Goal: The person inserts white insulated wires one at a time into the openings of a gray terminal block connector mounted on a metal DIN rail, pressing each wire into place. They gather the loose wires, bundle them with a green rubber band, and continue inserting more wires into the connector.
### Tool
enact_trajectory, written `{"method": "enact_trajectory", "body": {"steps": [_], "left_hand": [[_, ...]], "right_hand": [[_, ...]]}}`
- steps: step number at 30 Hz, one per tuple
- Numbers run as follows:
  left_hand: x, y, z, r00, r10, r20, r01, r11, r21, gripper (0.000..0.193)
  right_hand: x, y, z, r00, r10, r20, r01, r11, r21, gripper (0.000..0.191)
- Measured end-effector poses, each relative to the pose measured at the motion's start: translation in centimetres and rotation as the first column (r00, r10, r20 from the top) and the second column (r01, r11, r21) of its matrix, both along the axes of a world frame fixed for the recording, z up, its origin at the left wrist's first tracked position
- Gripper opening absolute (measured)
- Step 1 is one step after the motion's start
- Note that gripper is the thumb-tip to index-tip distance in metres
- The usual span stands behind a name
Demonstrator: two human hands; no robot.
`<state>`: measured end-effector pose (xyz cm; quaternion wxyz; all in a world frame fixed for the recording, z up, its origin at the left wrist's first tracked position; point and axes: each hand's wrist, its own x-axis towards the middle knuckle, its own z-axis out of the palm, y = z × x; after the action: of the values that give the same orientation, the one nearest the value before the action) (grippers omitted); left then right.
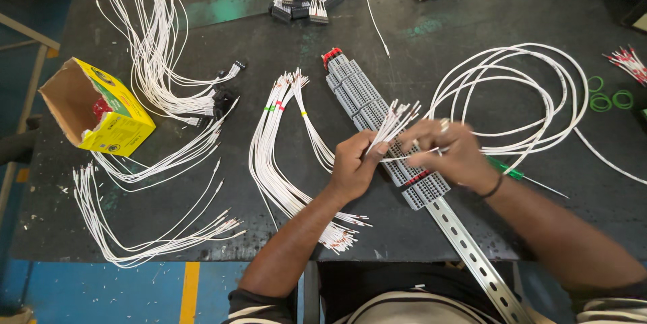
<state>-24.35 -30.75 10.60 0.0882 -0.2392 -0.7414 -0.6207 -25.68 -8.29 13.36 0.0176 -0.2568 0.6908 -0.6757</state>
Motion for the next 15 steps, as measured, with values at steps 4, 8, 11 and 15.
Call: {"method": "enact_trajectory", "body": {"steps": [4, 8, 11, 15], "left_hand": [[0.0, -0.2, -0.4, 0.994, 0.017, 0.109, -0.021, 0.999, 0.037, 0.017], [-0.2, -0.2, -0.6, 0.993, 0.009, 0.117, -0.011, 1.0, 0.02, 0.018], [-0.3, -0.2, -0.7, 0.993, -0.018, 0.115, 0.015, 0.999, 0.033, 0.017], [-0.3, -0.1, -0.9, 0.996, -0.041, 0.081, 0.037, 0.998, 0.05, 0.016]], "right_hand": [[-1.1, 1.9, 1.3, 0.956, 0.16, 0.244, 0.061, 0.711, -0.701, 0.029], [-1.0, 2.2, 0.9, 0.988, -0.005, 0.156, 0.076, 0.887, -0.455, 0.013], [-0.8, 2.1, -0.3, 0.987, -0.093, 0.128, 0.131, 0.935, -0.331, 0.013], [-0.4, 2.4, -1.9, 0.973, -0.189, 0.133, 0.211, 0.961, -0.181, 0.013]]}}
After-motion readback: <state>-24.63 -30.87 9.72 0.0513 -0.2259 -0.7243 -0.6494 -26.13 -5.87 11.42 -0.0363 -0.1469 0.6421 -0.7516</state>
